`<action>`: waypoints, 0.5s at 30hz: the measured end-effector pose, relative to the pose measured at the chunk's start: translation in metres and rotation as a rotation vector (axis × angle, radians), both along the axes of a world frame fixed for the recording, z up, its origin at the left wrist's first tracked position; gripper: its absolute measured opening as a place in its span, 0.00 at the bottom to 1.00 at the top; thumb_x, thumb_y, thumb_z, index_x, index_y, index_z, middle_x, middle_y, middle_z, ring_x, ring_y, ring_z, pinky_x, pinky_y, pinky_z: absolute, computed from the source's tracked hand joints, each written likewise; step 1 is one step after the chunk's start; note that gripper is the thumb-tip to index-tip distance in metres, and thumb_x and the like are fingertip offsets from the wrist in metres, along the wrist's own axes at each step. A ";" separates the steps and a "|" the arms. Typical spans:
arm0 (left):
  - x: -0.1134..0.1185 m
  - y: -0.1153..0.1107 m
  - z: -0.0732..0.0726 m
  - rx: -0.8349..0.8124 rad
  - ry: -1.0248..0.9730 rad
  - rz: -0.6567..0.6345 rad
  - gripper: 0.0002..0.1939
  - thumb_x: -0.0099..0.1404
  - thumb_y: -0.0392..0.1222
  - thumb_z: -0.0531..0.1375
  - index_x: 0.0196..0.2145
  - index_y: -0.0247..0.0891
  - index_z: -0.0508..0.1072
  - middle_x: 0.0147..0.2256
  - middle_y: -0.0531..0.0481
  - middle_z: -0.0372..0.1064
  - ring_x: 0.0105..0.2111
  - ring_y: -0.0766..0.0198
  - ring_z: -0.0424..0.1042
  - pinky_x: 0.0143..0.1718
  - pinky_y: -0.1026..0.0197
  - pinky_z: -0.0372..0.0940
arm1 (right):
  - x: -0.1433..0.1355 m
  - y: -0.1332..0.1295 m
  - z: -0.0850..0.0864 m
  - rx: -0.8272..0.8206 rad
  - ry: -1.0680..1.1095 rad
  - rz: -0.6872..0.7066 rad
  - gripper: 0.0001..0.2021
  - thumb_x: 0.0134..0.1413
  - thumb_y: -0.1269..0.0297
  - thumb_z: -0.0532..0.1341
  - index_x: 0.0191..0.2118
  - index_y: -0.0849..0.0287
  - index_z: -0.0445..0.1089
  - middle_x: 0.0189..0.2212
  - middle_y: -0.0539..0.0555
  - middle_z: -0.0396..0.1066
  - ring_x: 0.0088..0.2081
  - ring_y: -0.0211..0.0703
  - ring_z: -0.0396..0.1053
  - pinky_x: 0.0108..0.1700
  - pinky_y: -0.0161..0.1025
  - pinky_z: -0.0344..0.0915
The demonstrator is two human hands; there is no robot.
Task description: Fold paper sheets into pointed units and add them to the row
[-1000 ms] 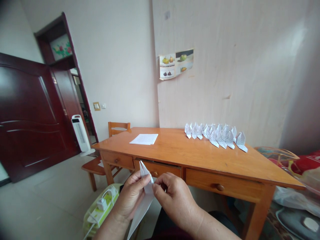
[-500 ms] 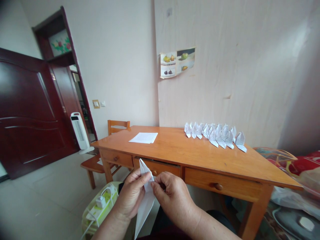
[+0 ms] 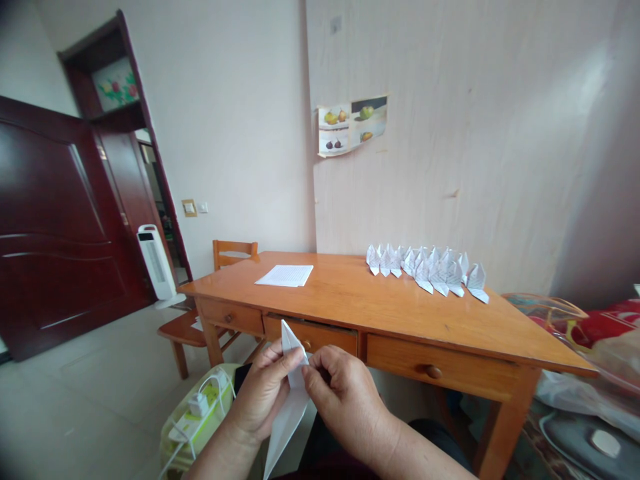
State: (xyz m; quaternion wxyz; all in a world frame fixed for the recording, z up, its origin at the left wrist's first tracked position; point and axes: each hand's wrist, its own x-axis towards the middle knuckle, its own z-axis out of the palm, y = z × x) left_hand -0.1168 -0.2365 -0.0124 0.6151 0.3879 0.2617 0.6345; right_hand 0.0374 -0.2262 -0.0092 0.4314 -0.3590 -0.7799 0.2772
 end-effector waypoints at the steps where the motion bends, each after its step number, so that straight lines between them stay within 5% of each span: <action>1: 0.001 0.000 0.000 0.002 -0.003 -0.007 0.08 0.59 0.40 0.69 0.34 0.34 0.76 0.30 0.51 0.71 0.31 0.67 0.68 0.35 0.64 0.63 | 0.001 0.000 0.000 -0.006 0.001 0.001 0.11 0.64 0.61 0.57 0.30 0.57 0.68 0.26 0.49 0.67 0.28 0.39 0.64 0.30 0.36 0.58; 15: 0.002 0.002 -0.005 0.005 0.019 -0.100 0.11 0.55 0.38 0.72 0.35 0.34 0.76 0.31 0.50 0.72 0.31 0.65 0.68 0.37 0.63 0.62 | 0.008 -0.003 0.003 0.036 0.034 0.007 0.11 0.63 0.65 0.57 0.28 0.58 0.67 0.25 0.49 0.66 0.28 0.39 0.64 0.31 0.36 0.58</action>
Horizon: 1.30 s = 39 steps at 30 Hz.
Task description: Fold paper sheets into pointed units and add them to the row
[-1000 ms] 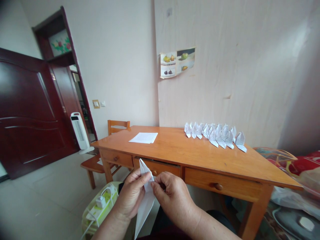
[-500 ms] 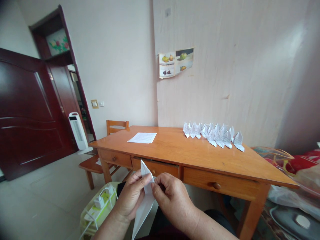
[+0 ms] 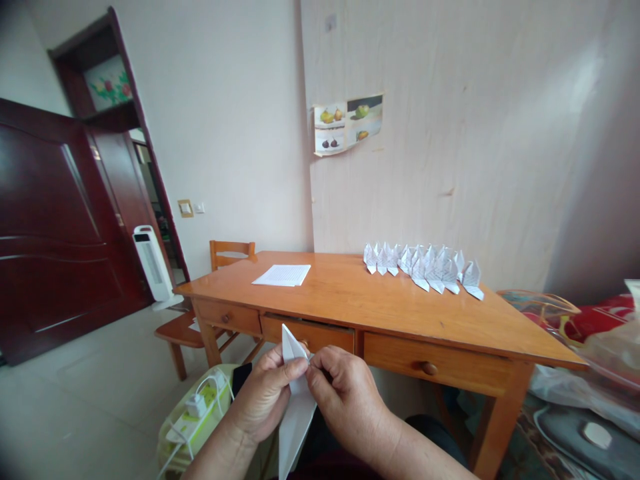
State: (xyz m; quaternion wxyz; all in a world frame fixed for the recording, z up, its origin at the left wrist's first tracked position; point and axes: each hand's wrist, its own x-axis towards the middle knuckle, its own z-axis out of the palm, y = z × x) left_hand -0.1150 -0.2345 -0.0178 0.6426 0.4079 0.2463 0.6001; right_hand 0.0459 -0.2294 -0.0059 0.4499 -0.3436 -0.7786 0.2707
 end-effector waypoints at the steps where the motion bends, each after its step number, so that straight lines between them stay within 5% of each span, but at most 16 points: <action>1: -0.001 0.000 0.000 0.003 0.004 0.002 0.12 0.54 0.38 0.72 0.34 0.34 0.76 0.30 0.50 0.71 0.31 0.65 0.68 0.36 0.63 0.62 | 0.000 0.000 0.000 -0.004 0.003 0.005 0.11 0.63 0.65 0.57 0.28 0.58 0.68 0.25 0.49 0.66 0.28 0.39 0.65 0.31 0.36 0.58; 19: -0.001 0.001 -0.003 -0.028 0.031 0.005 0.09 0.57 0.39 0.70 0.30 0.34 0.73 0.27 0.52 0.66 0.29 0.66 0.64 0.36 0.62 0.60 | 0.000 0.000 -0.005 -0.036 -0.044 0.012 0.13 0.65 0.62 0.56 0.28 0.57 0.66 0.25 0.49 0.65 0.28 0.38 0.62 0.30 0.36 0.56; 39: 0.000 0.001 -0.001 0.041 0.071 0.028 0.09 0.61 0.41 0.68 0.36 0.32 0.76 0.32 0.47 0.72 0.32 0.64 0.67 0.37 0.61 0.60 | 0.007 0.009 -0.015 -0.415 0.242 0.120 0.19 0.62 0.46 0.60 0.31 0.58 0.68 0.24 0.48 0.64 0.25 0.36 0.59 0.27 0.34 0.55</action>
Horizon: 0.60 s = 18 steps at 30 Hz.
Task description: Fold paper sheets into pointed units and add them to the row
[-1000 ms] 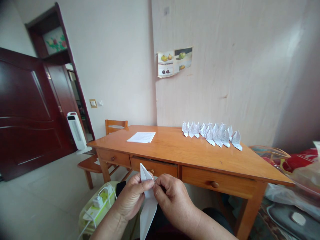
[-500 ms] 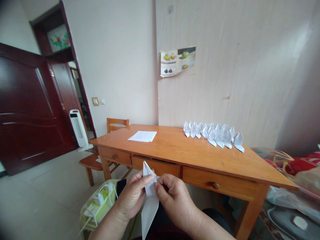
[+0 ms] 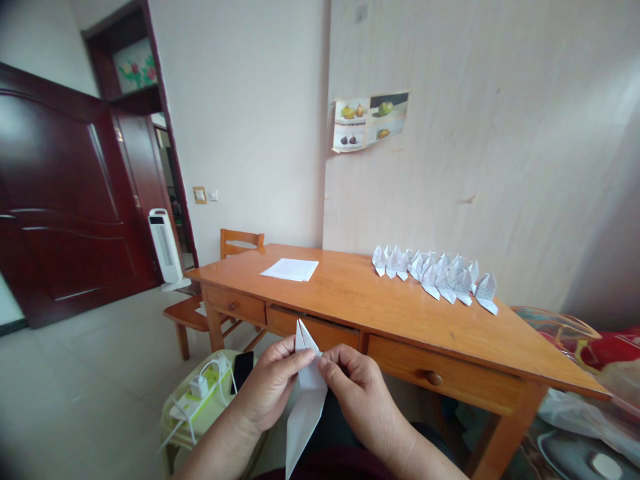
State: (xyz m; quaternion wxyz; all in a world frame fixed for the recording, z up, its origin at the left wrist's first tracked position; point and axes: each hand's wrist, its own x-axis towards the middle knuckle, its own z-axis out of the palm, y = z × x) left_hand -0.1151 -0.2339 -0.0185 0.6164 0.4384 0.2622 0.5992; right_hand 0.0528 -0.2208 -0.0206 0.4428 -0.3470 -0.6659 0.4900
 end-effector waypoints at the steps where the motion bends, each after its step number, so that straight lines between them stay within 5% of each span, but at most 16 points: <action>1: 0.000 0.000 0.000 0.002 0.005 0.005 0.10 0.61 0.41 0.68 0.36 0.32 0.76 0.32 0.47 0.71 0.31 0.64 0.67 0.37 0.62 0.60 | 0.000 0.000 0.001 0.003 -0.016 -0.005 0.19 0.61 0.46 0.61 0.30 0.59 0.68 0.23 0.48 0.64 0.24 0.36 0.58 0.26 0.34 0.55; 18: -0.001 0.006 -0.004 0.071 0.122 0.156 0.21 0.67 0.56 0.61 0.28 0.35 0.76 0.27 0.50 0.68 0.31 0.63 0.63 0.35 0.62 0.58 | 0.003 0.005 -0.003 -0.069 0.075 -0.038 0.20 0.59 0.45 0.63 0.28 0.58 0.66 0.21 0.45 0.58 0.23 0.35 0.52 0.26 0.35 0.50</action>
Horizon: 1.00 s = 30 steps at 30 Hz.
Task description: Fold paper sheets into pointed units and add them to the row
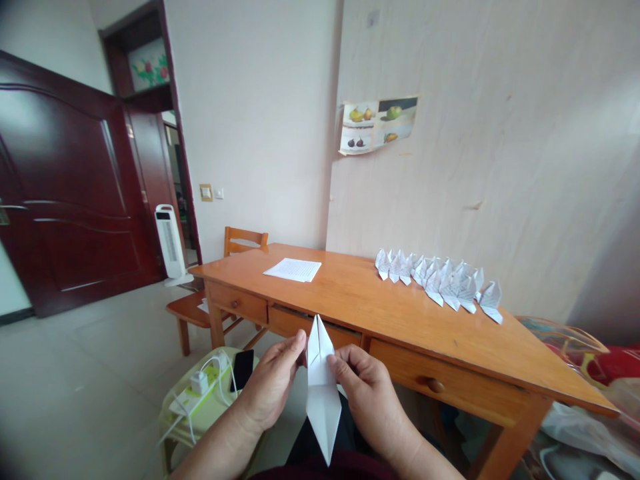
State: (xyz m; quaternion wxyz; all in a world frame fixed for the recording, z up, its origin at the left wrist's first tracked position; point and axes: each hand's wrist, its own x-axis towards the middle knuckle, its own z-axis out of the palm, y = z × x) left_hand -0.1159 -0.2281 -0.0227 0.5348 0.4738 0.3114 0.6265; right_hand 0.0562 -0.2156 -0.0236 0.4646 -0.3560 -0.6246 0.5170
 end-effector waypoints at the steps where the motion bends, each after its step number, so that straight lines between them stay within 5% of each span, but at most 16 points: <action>1: 0.000 0.000 0.001 0.021 0.021 0.013 0.22 0.68 0.56 0.60 0.27 0.35 0.75 0.27 0.50 0.68 0.30 0.63 0.63 0.36 0.62 0.58 | 0.001 0.000 0.001 -0.014 0.018 -0.015 0.20 0.58 0.45 0.63 0.28 0.58 0.66 0.21 0.45 0.57 0.23 0.35 0.51 0.26 0.35 0.49; 5: 0.000 -0.003 0.005 0.057 0.096 0.060 0.20 0.68 0.54 0.60 0.26 0.35 0.75 0.27 0.51 0.68 0.31 0.63 0.64 0.38 0.61 0.58 | 0.003 0.000 0.005 -0.017 0.060 -0.066 0.20 0.59 0.46 0.63 0.29 0.58 0.67 0.21 0.45 0.56 0.24 0.35 0.51 0.27 0.35 0.47; 11: 0.001 -0.007 0.004 -0.005 0.101 -0.028 0.14 0.60 0.48 0.68 0.37 0.35 0.78 0.33 0.47 0.74 0.33 0.60 0.68 0.38 0.61 0.61 | 0.005 0.005 -0.003 0.001 0.062 -0.106 0.19 0.58 0.44 0.63 0.31 0.57 0.68 0.22 0.46 0.57 0.24 0.37 0.53 0.26 0.35 0.47; 16: 0.000 -0.006 0.001 -0.005 0.152 0.047 0.11 0.60 0.46 0.68 0.30 0.36 0.74 0.26 0.53 0.67 0.27 0.66 0.62 0.33 0.64 0.58 | 0.004 0.007 -0.006 -0.020 0.055 -0.086 0.19 0.56 0.44 0.64 0.32 0.57 0.70 0.22 0.46 0.60 0.24 0.37 0.54 0.26 0.35 0.49; 24: -0.001 -0.006 0.001 0.041 0.262 0.080 0.11 0.62 0.48 0.65 0.32 0.37 0.74 0.28 0.52 0.67 0.30 0.63 0.63 0.33 0.63 0.58 | -0.001 -0.001 -0.002 -0.087 0.151 0.047 0.17 0.55 0.48 0.68 0.38 0.58 0.73 0.28 0.50 0.70 0.27 0.38 0.62 0.30 0.36 0.59; 30: 0.001 -0.009 0.003 0.113 0.362 0.095 0.11 0.64 0.47 0.63 0.31 0.37 0.74 0.29 0.51 0.67 0.31 0.62 0.64 0.34 0.62 0.58 | 0.004 0.003 -0.006 0.045 0.012 -0.090 0.16 0.54 0.49 0.69 0.37 0.58 0.73 0.29 0.52 0.71 0.30 0.41 0.65 0.32 0.37 0.61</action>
